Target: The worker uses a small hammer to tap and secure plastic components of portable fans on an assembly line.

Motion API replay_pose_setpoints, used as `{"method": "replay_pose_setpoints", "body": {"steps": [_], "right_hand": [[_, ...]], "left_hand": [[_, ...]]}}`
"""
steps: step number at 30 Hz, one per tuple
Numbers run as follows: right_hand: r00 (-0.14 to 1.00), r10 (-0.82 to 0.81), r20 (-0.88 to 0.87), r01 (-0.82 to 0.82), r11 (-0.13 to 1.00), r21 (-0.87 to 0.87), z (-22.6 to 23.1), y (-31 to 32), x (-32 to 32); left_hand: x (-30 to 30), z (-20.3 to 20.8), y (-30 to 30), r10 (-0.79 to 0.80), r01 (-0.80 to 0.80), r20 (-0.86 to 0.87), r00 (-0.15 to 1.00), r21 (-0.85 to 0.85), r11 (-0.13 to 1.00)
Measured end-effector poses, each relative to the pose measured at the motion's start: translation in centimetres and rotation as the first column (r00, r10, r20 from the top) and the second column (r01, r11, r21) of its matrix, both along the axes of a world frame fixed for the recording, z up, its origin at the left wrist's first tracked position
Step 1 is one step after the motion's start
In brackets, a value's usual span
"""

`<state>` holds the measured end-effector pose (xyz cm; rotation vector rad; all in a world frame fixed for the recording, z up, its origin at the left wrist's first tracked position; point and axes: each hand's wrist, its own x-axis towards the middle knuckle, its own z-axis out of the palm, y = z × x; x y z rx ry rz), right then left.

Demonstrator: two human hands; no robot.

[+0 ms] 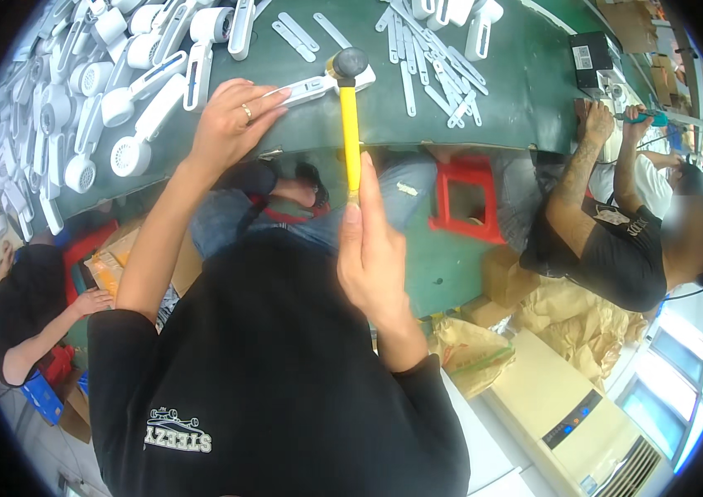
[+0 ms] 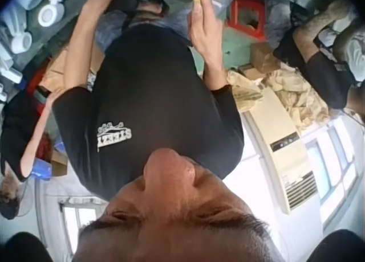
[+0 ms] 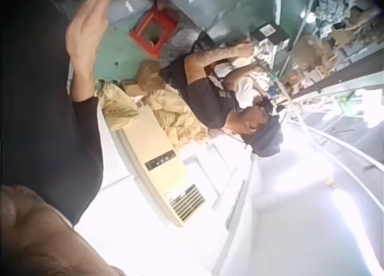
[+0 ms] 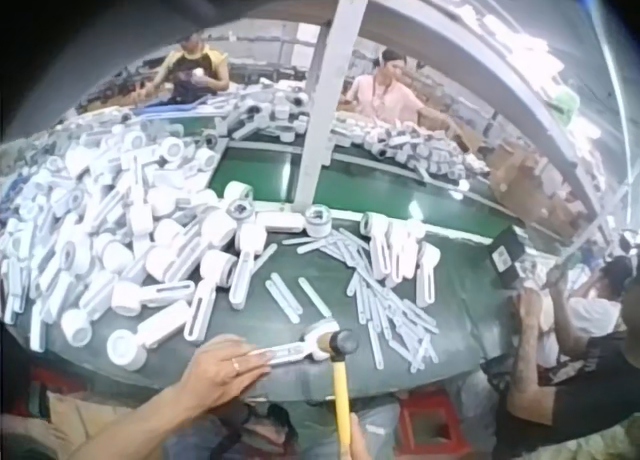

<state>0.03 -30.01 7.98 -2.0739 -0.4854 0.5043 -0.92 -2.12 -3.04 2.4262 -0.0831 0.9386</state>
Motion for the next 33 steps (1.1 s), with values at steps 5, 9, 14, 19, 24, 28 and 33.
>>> {"method": "replay_pose_setpoints", "body": {"steps": [5, 9, 14, 19, 24, 28, 33], "right_hand": [[0.996, -0.045, 0.08, 0.04, 0.997, 0.06, -0.5, 0.2, -0.8], [1.0, 0.011, -0.025, -0.016, 0.974, -0.228, -3.0, 2.4, 1.2], [0.988, -0.025, 0.154, 0.029, 0.999, -0.024, -2.5, 2.1, 0.4], [1.0, 0.006, -0.019, -0.007, 0.998, -0.065, -0.5, 1.7, 0.9], [0.985, 0.137, 0.102, -0.127, 0.987, -0.1, -3.4, 1.9, 0.6], [0.984, 0.158, 0.083, -0.15, 0.984, -0.093, -1.4, 1.4, 0.7], [0.979, 0.195, -0.065, -0.204, 0.961, -0.185, -3.9, 1.9, 1.9]], "left_hand": [[0.2, -0.6, -0.1, -0.011, 0.01, -0.017, 1.0, -0.034, 0.999], [0.3, -0.6, -0.3, 0.009, -0.01, -0.025, 1.0, -0.04, 0.999], [0.2, -0.8, -0.2, 0.01, -0.01, -0.008, 1.0, -0.038, 0.999], [0.0, -1.1, 0.0, 0.003, -0.004, -0.017, 1.0, -0.052, 0.999], [-0.1, -0.8, -0.9, 0.068, -0.127, -0.188, 0.98, -0.321, 0.939], [-0.4, -1.2, -1.0, 0.078, -0.159, -0.242, 0.967, -0.338, 0.928], [0.1, -0.9, -1.3, 0.084, -0.219, -0.34, 0.937, -0.381, 0.899]]}}
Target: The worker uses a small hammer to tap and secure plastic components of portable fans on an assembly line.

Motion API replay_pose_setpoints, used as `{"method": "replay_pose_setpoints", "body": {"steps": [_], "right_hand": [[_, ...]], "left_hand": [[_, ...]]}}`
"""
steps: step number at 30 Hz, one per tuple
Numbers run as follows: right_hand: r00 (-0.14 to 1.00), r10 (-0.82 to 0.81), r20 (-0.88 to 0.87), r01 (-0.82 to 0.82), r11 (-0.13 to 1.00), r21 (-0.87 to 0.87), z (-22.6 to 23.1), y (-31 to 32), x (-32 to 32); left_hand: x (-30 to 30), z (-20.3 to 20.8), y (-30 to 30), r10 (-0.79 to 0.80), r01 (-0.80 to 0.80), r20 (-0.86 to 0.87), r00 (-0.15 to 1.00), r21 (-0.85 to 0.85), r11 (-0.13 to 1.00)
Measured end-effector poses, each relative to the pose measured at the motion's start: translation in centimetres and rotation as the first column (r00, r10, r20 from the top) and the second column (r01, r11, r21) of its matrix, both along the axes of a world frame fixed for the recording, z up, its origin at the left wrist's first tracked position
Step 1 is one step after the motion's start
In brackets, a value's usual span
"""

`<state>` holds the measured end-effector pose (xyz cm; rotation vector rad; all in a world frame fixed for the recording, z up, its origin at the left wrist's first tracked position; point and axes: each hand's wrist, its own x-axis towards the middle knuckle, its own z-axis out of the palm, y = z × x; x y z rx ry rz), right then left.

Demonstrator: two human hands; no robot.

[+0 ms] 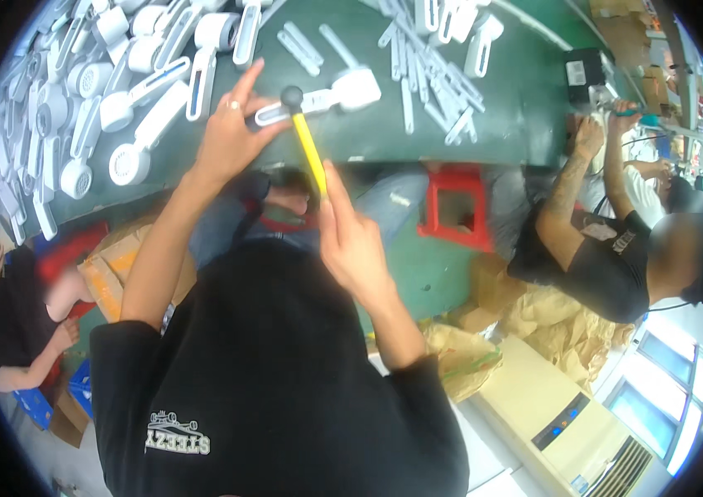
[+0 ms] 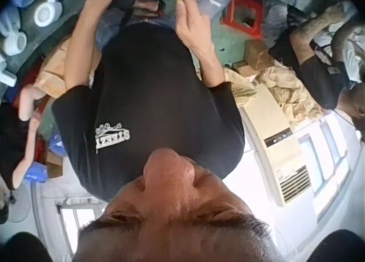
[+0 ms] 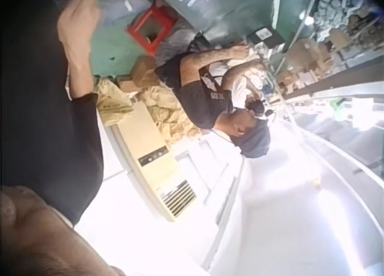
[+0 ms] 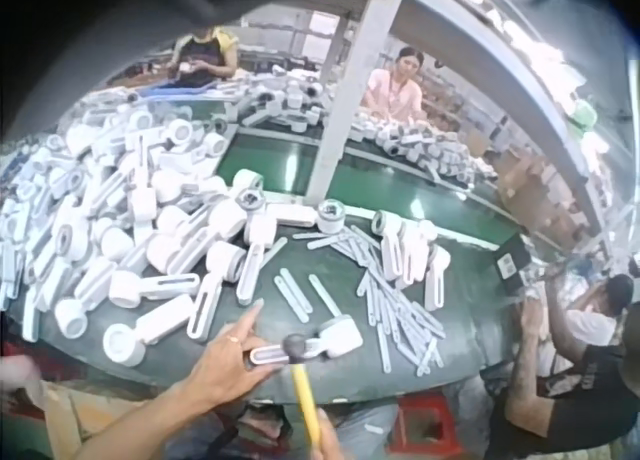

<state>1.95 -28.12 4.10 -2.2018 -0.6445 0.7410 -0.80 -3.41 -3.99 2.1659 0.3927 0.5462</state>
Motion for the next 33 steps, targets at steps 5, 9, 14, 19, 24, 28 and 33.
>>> {"method": "replay_pose_setpoints", "body": {"steps": [5, 9, 14, 19, 24, 28, 33], "right_hand": [[0.875, -0.313, 0.37, 0.318, 0.947, 0.049, 2.6, -0.3, 9.4], [0.678, -0.347, 0.648, 0.481, 0.876, -0.034, 0.4, -0.4, 24.3], [0.65, -0.369, 0.664, 0.558, 0.825, -0.088, -4.2, 0.0, 33.6], [0.571, -0.525, 0.631, 0.469, 0.84, 0.274, -0.6, -2.8, 27.2], [0.844, -0.464, 0.27, 0.331, 0.846, 0.417, 0.6, -3.3, 16.8], [0.983, -0.178, 0.051, 0.147, 0.916, 0.373, -5.3, -0.1, 13.6], [0.976, -0.071, -0.204, 0.13, 0.947, 0.294, -3.9, 4.8, 11.5]], "left_hand": [[-0.4, 0.2, 1.1, -0.005, 0.001, 0.03, 1.0, 0.102, 0.995], [0.1, 0.8, 1.6, -0.162, 0.114, 0.167, 0.972, 0.265, 0.958], [-0.8, 1.5, 1.5, -0.238, 0.174, 0.172, 0.956, 0.32, 0.931], [-1.8, -0.2, 1.0, -0.246, 0.093, 0.29, 0.925, 0.454, 0.886], [-6.6, 6.3, 0.3, 0.014, -0.171, 0.425, 0.905, 0.333, 0.927], [-12.5, 9.3, 6.5, 0.495, -0.604, 0.377, 0.783, 0.274, 0.748], [-15.4, 13.1, 25.3, 0.743, -0.853, 0.426, 0.516, 0.176, 0.491]]}}
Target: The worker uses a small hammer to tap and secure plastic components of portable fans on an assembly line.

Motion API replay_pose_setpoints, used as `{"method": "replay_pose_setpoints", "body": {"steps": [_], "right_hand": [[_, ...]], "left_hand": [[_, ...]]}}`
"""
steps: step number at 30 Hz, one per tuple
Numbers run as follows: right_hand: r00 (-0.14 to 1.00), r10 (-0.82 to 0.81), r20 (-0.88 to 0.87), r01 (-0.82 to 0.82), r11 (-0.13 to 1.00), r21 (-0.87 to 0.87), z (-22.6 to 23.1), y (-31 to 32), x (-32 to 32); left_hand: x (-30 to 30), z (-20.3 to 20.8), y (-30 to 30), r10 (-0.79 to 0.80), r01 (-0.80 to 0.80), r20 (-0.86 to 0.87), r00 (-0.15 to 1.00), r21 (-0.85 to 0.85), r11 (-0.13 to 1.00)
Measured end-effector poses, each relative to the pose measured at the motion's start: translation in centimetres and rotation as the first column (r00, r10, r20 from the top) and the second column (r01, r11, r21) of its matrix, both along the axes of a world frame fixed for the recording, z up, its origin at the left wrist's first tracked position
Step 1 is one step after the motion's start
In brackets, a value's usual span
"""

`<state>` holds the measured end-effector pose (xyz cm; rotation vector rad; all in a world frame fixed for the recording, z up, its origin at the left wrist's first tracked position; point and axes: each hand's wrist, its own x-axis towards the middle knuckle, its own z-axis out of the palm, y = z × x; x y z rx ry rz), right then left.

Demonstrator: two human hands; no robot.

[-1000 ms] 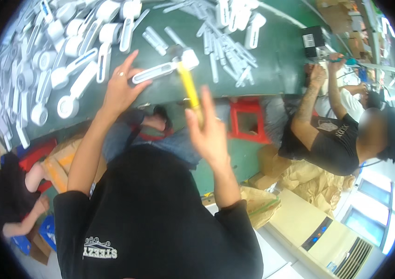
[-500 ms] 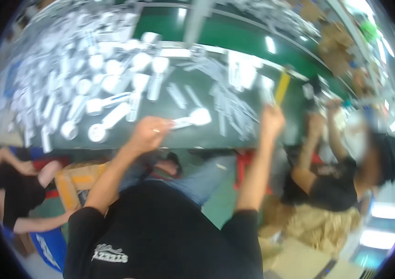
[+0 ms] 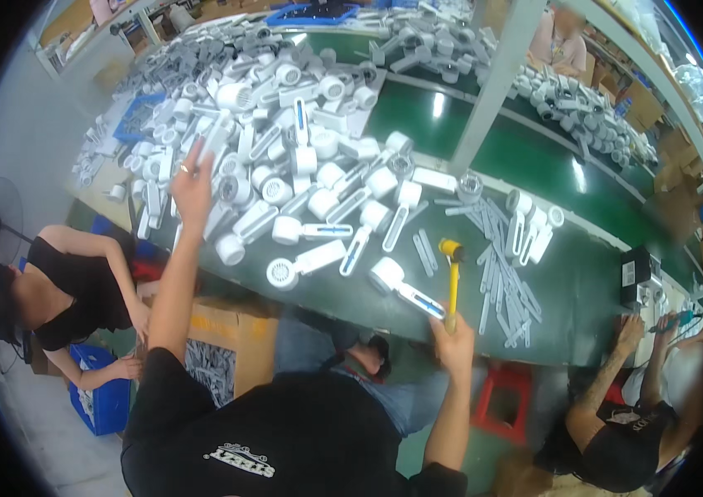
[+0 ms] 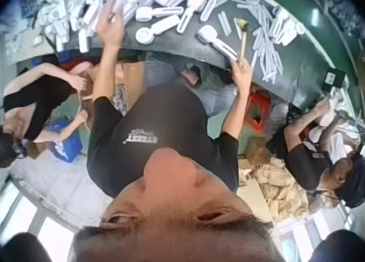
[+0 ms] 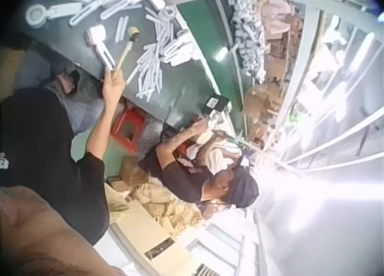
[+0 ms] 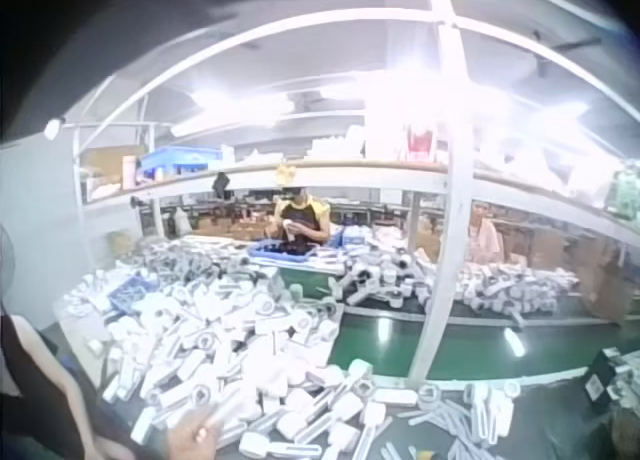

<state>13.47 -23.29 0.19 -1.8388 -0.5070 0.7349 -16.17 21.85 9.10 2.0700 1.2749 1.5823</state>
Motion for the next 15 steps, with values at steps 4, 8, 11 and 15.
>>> {"method": "replay_pose_setpoints", "body": {"steps": [4, 8, 11, 15], "right_hand": [[0.999, -0.021, -0.037, 0.021, 1.0, 0.005, -0.3, 0.6, -0.3], [0.999, -0.048, 0.008, 0.048, 0.998, -0.051, -0.8, 0.0, -0.6], [0.995, -0.09, 0.05, 0.096, 0.988, -0.123, -1.6, -0.6, -1.2], [0.996, -0.06, 0.062, 0.065, 0.995, -0.074, -2.3, -1.3, -1.0]], "left_hand": [[-1.0, 3.1, 14.2, 0.093, -0.093, 0.007, 0.996, 0.01, 0.996], [-1.7, 2.9, 26.4, 0.217, -0.189, -0.227, 0.949, 0.137, 0.972], [-0.6, 0.6, 32.7, 0.107, -0.106, -0.17, 0.98, 0.014, 0.994], [0.2, -1.7, 37.3, 0.119, -0.099, -0.384, 0.916, 0.071, 0.993]]}}
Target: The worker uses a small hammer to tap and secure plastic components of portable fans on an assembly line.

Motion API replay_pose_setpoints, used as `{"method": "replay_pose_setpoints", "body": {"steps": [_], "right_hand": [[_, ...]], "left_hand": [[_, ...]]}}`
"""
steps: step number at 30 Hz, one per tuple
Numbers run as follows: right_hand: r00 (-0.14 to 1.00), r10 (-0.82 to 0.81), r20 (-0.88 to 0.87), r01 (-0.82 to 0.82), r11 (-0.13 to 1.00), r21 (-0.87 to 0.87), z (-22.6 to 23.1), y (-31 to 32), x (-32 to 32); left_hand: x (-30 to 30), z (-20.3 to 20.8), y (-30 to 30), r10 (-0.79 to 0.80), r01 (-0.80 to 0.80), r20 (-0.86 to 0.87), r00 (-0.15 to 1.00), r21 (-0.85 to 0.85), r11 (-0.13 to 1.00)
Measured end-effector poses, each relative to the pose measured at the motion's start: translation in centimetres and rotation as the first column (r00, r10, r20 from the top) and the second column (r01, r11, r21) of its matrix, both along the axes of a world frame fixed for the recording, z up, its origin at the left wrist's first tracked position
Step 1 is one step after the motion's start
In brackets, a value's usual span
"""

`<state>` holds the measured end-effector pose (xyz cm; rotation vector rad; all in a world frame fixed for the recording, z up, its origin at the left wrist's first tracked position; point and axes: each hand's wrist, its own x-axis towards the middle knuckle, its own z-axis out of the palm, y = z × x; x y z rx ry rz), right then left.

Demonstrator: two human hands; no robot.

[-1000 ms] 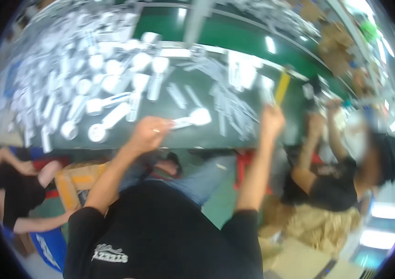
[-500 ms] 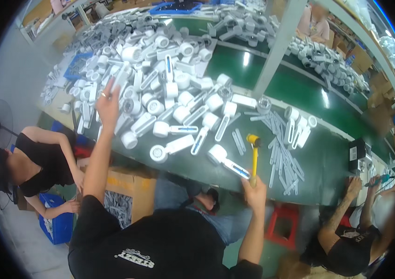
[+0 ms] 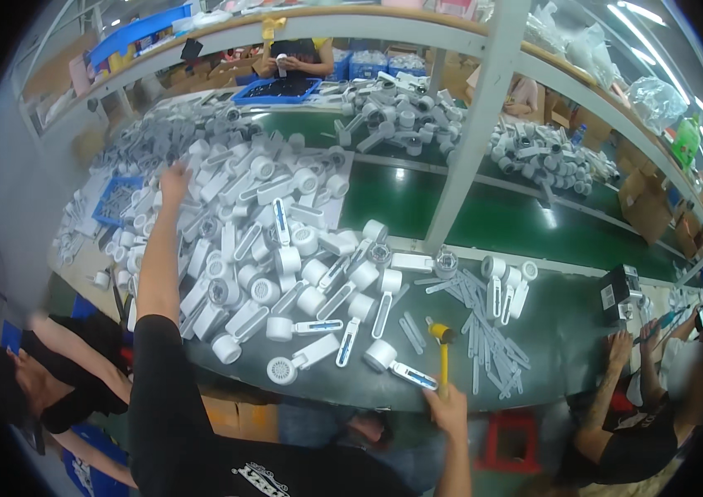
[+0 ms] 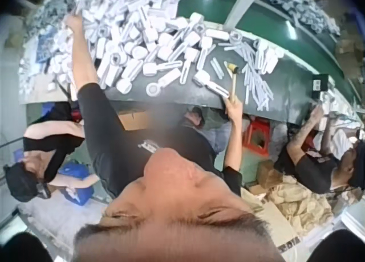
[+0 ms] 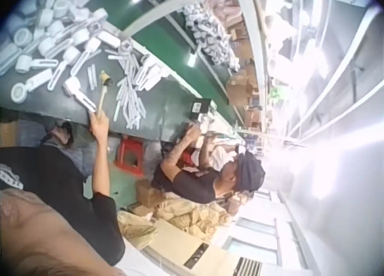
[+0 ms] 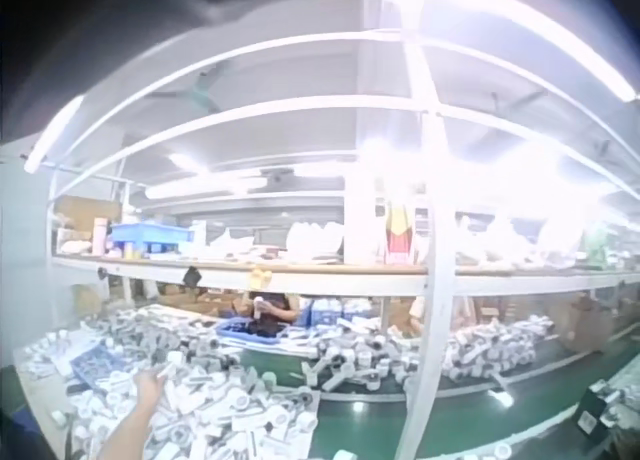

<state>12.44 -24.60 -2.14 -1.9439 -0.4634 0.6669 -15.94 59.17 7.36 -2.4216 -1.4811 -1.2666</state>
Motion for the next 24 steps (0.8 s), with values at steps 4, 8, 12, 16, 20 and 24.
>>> {"method": "replay_pose_setpoints", "body": {"steps": [4, 8, 12, 16, 20, 24], "right_hand": [[0.956, 0.219, 0.194, -0.238, 0.968, 0.081, -3.6, 1.4, 1.3], [0.995, 0.047, -0.089, -0.058, 0.991, -0.118, 1.8, 1.4, 1.1], [0.994, 0.086, -0.071, -0.089, 0.995, -0.037, 2.2, 2.0, 1.3], [0.994, 0.091, -0.068, -0.089, 0.995, 0.033, 1.6, 1.1, 1.1], [0.997, 0.022, -0.076, -0.012, 0.99, 0.139, 0.6, 0.2, 0.6], [0.963, -0.112, -0.244, 0.215, 0.866, 0.452, -0.6, -0.1, 0.7]], "left_hand": [[-11.8, 4.5, 3.5, 0.36, -0.113, -0.25, 0.899, 0.662, 0.741], [6.7, 5.5, -21.8, -0.121, 0.176, 0.359, 0.925, -0.124, 0.977], [7.9, 3.8, -34.3, -0.442, 0.588, 0.48, 0.757, -0.208, 0.782], [8.9, -1.0, -44.3, -0.508, 0.838, 0.682, 0.526, -0.316, 0.444], [14.3, -1.4, -51.5, -0.535, 0.888, 0.71, 0.458, -0.39, 0.244], [20.6, 0.0, -54.1, -0.6, 0.857, 0.63, 0.493, -0.47, 0.211]]}}
